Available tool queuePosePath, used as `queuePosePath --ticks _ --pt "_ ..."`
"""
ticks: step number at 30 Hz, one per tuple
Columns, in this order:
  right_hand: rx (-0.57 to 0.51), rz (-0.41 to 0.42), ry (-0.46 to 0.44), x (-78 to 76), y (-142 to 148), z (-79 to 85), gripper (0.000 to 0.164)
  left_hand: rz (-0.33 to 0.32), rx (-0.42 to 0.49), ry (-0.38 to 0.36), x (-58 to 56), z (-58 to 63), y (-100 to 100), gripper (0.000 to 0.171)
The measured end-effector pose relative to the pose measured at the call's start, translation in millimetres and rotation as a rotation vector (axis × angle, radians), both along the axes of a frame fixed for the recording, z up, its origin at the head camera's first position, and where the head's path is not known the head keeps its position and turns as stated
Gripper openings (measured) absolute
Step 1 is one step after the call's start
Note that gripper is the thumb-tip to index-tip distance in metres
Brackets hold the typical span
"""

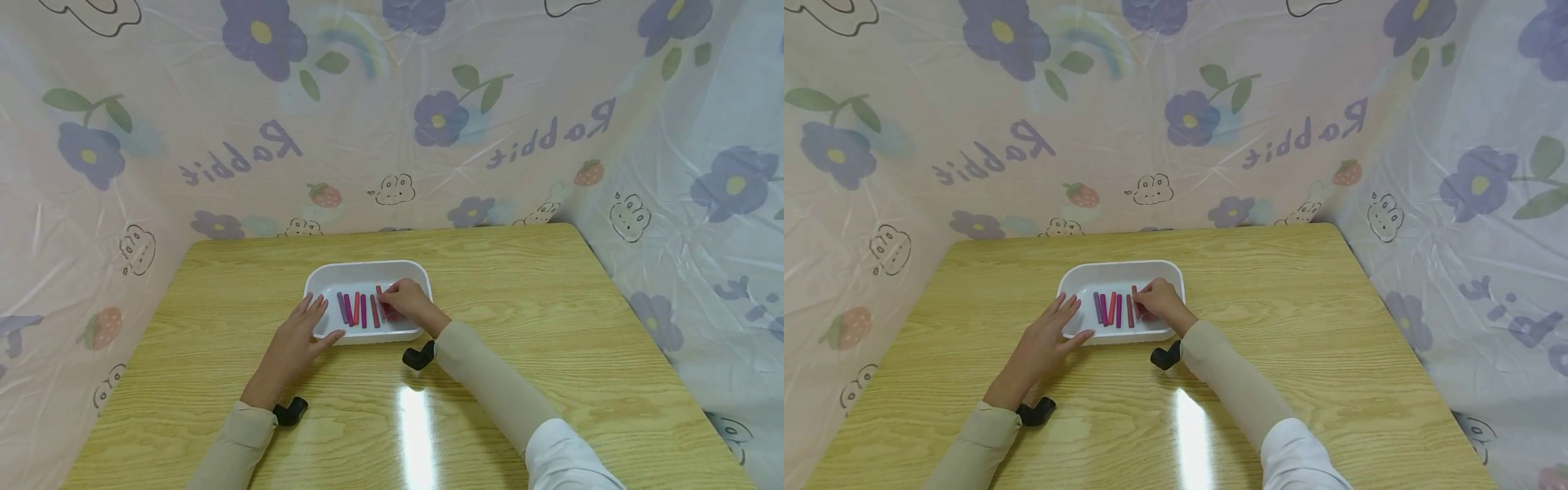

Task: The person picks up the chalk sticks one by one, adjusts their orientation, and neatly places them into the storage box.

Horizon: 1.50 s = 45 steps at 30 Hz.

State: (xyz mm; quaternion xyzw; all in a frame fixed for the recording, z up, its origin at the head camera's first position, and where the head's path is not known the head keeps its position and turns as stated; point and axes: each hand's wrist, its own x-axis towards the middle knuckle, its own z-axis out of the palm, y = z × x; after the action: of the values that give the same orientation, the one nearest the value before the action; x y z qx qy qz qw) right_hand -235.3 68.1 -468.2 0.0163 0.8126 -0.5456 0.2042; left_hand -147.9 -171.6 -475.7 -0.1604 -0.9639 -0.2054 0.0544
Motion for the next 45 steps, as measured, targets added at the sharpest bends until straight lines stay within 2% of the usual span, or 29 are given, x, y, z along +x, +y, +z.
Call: queuePosePath --ticks 15,28,45 --pt "0.004 0.005 -0.02 -1.3 -2.9 -6.9 0.017 0.002 0.002 -0.017 0.5 2.0 0.5 0.086" --pt "-0.006 0.001 -0.033 -0.7 -3.6 -6.0 0.017 0.007 0.0 -0.018 -1.2 -0.8 0.0 0.088" --pt "0.011 -0.008 -0.009 0.6 -4.5 -5.4 0.02 0.003 -0.001 -0.021 -0.8 1.6 1.2 0.088"
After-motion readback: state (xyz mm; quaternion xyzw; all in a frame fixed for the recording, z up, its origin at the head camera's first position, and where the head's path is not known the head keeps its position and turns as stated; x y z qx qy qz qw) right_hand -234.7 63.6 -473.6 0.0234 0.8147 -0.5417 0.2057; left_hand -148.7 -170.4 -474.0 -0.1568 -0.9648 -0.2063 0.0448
